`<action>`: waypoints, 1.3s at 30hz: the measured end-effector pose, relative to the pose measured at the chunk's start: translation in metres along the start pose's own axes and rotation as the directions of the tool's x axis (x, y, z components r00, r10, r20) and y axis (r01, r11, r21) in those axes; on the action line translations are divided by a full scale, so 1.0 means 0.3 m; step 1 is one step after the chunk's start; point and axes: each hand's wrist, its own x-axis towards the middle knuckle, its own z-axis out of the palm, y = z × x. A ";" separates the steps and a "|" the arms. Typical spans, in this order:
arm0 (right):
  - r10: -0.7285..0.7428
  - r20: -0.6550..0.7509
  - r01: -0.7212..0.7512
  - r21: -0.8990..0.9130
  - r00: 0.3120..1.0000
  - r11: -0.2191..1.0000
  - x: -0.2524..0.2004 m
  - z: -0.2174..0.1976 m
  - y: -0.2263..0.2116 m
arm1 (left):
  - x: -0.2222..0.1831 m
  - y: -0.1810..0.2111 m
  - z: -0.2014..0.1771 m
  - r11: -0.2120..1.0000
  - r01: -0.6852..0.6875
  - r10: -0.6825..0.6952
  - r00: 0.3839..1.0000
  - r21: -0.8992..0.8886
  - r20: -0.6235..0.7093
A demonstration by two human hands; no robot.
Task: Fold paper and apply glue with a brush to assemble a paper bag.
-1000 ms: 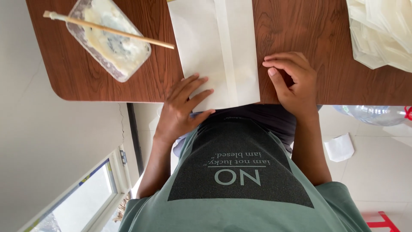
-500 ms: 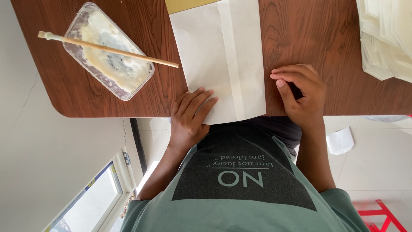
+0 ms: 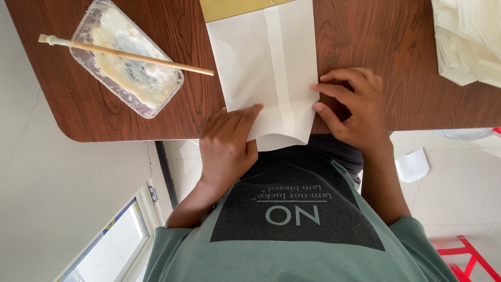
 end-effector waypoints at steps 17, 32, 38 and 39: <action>-0.024 -0.011 0.019 -0.306 1.000 0.952 -0.030 0.091 0.029 | 0.108 -0.142 0.032 0.918 -0.199 0.247 0.964 -0.343 0.101; -0.237 0.227 0.279 -0.176 0.945 0.944 0.162 0.114 -0.011 | 0.198 -0.084 0.053 0.947 -0.220 0.234 0.972 -0.236 0.030; -0.096 0.165 0.100 -0.015 0.982 0.995 0.157 0.147 0.027 | 0.198 -0.115 0.117 0.957 -0.163 0.174 0.984 -0.240 0.025; -0.090 0.165 0.094 -0.015 0.982 0.995 0.159 0.147 0.028 | 0.203 -0.113 0.114 0.956 -0.163 0.175 0.984 -0.244 0.030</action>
